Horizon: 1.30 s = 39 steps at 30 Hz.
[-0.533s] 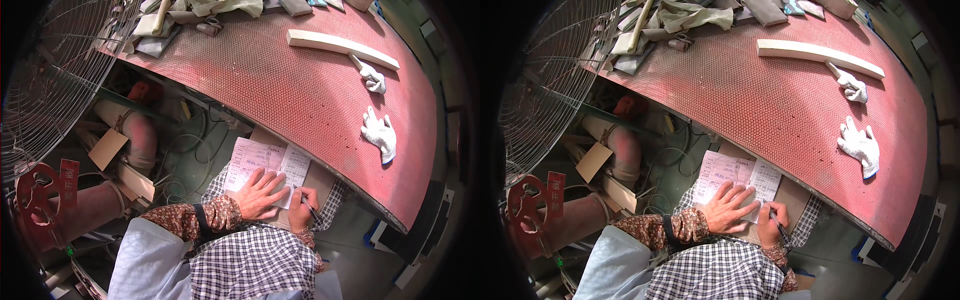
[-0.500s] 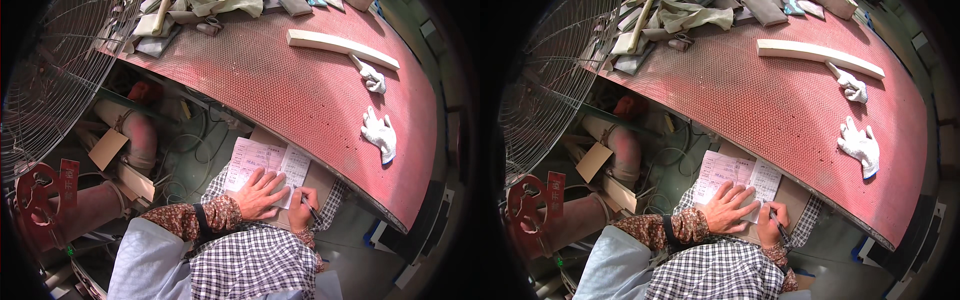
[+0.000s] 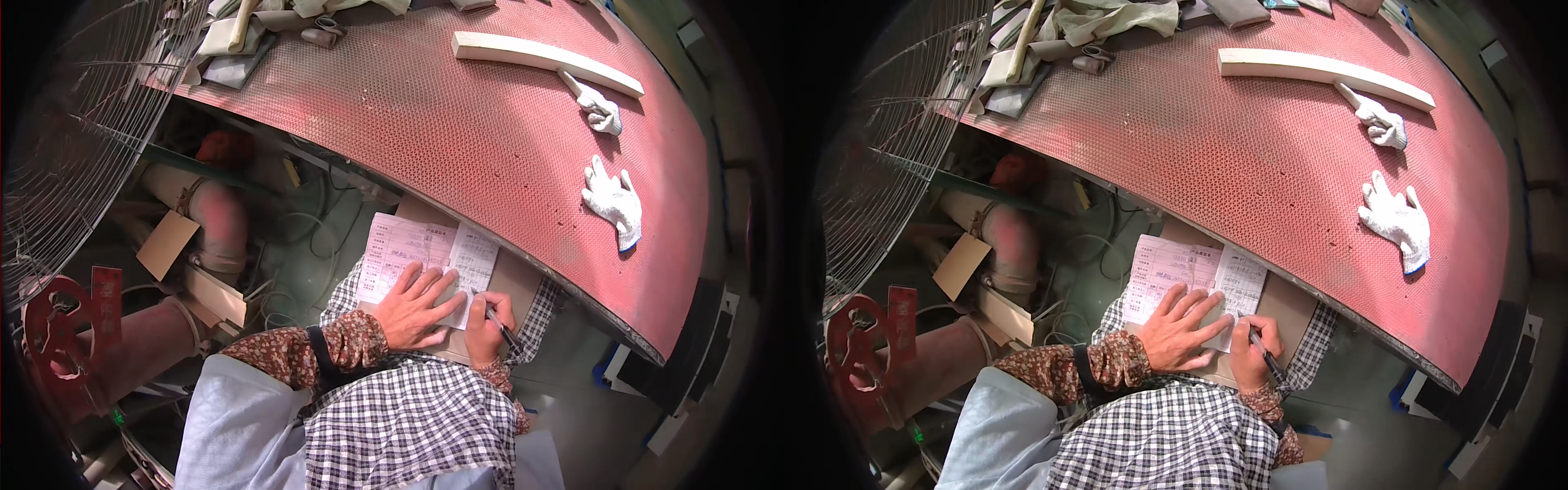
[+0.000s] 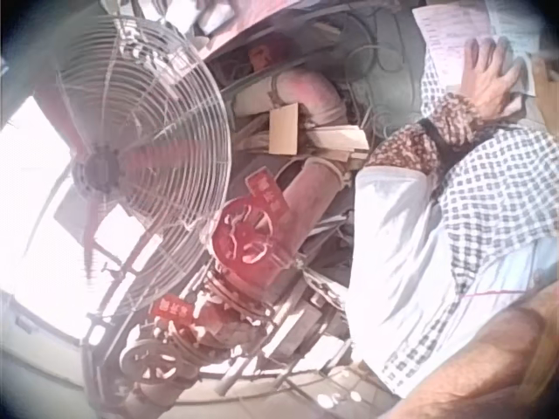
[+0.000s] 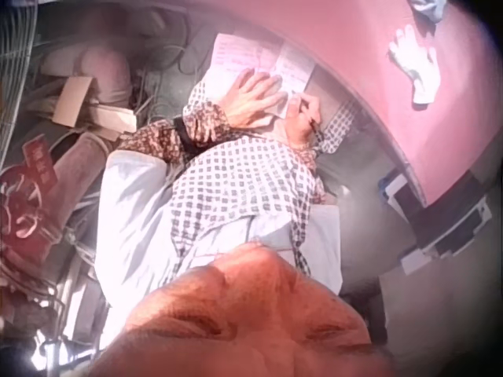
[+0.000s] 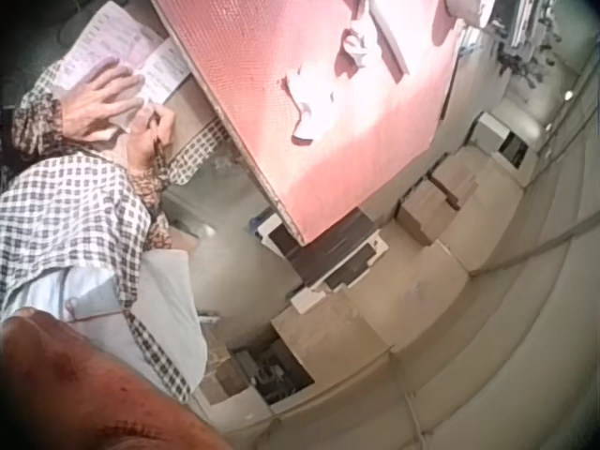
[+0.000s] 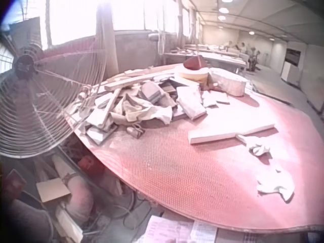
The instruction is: The person is filling out a log sheet or production form with a pen.
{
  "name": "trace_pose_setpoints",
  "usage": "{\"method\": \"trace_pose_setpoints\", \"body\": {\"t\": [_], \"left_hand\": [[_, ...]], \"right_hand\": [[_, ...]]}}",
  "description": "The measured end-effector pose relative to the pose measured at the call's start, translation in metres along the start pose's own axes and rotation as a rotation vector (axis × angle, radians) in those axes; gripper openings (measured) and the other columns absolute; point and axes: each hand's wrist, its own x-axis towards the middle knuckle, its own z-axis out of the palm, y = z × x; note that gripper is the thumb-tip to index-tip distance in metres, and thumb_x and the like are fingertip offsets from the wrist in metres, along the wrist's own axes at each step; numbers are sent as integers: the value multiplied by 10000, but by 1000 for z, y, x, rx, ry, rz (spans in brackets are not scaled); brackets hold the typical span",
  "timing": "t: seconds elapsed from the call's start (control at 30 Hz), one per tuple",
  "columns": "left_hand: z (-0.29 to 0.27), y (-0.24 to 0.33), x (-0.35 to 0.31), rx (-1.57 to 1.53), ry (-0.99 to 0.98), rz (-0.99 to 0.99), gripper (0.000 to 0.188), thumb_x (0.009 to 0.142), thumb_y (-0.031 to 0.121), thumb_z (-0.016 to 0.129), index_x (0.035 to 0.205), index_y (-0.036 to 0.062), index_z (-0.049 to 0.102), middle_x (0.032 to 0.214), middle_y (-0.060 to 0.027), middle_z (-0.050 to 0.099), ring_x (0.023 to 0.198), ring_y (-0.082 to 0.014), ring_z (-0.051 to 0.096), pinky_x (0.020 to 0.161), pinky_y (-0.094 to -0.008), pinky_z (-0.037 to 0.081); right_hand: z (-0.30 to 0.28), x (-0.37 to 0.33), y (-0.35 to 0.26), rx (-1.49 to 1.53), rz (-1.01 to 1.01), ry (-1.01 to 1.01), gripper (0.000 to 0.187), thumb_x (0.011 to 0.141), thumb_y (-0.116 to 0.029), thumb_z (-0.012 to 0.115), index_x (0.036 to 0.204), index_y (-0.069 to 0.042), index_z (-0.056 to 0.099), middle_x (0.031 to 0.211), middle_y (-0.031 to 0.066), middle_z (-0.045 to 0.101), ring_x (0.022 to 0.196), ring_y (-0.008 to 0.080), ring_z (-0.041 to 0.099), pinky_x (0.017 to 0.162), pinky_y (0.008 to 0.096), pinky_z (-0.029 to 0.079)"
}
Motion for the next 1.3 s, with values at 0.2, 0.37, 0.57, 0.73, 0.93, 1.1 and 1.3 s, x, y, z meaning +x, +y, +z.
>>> {"method": "trace_pose_setpoints", "body": {"t": [0.2, 0.37, 0.57, 0.73, 0.93, 1.1, 1.3], "left_hand": [[-3, 0, 1, -25, -35, -4, 789, 860, 499, 736, 1546, 198, 488, 1597, -176, 434, 1422, -366, 449, 1208, -637, 268], [-5, 0, 1, -22, -50, -6, 798, 855, 496, 741, 1550, 197, 485, 1610, -175, 423, 1429, -366, 446, 1217, -635, 261], [-4, 0, 1, -22, -47, -11, 810, 849, 494, 752, 1553, 198, 480, 1614, -174, 418, 1430, -363, 446, 1217, -631, 269], [-5, 1, 1, -23, -45, -18, 798, 854, 496, 746, 1548, 198, 489, 1612, -169, 422, 1430, -362, 445, 1222, -631, 267], [-1, 2, 0, -20, -21, -23, 792, 862, 499, 735, 1552, 204, 485, 1615, -160, 420, 1435, -359, 440, 1234, -627, 254], [1, 1, -1, -26, -32, -33, 783, 867, 501, 731, 1550, 206, 487, 1613, -161, 422, 1438, -362, 440, 1237, -632, 248], [-3, 1, 1, -18, -53, -29, 774, 871, 505, 728, 1543, 203, 492, 1609, -165, 424, 1441, -363, 438, 1231, -639, 255]], "right_hand": [[2, 0, 4, 20, 14, 2, 150, 929, -149, 717, 912, -12, 657, 734, 107, 670, 624, 206, 635, 594, 369, 515], [2, -1, 4, -3, 2, 8, 154, 928, -152, 720, 906, -13, 659, 728, 112, 666, 613, 220, 633, 590, 374, 517], [1, -1, 3, -36, -7, -10, 148, 926, -153, 718, 901, -20, 658, 737, 118, 667, 622, 243, 645, 593, 383, 519], [1, 0, 3, -63, -19, -25, 137, 921, -146, 715, 901, -24, 656, 766, 131, 672, 647, 273, 663, 610, 398, 527], [0, 0, 3, -75, -8, -50, 130, 920, -139, 713, 902, -25, 654, 776, 136, 670, 661, 290, 664, 623, 411, 529], [0, 0, 3, -79, -8, -52, 128, 919, -131, 714, 901, -21, 651, 778, 137, 669, 666, 293, 664, 625, 410, 528], [0, 0, 3, -67, 8, -54, 121, 920, -125, 711, 900, -22, 651, 784, 138, 668, 672, 290, 663, 627, 409, 524]]}}
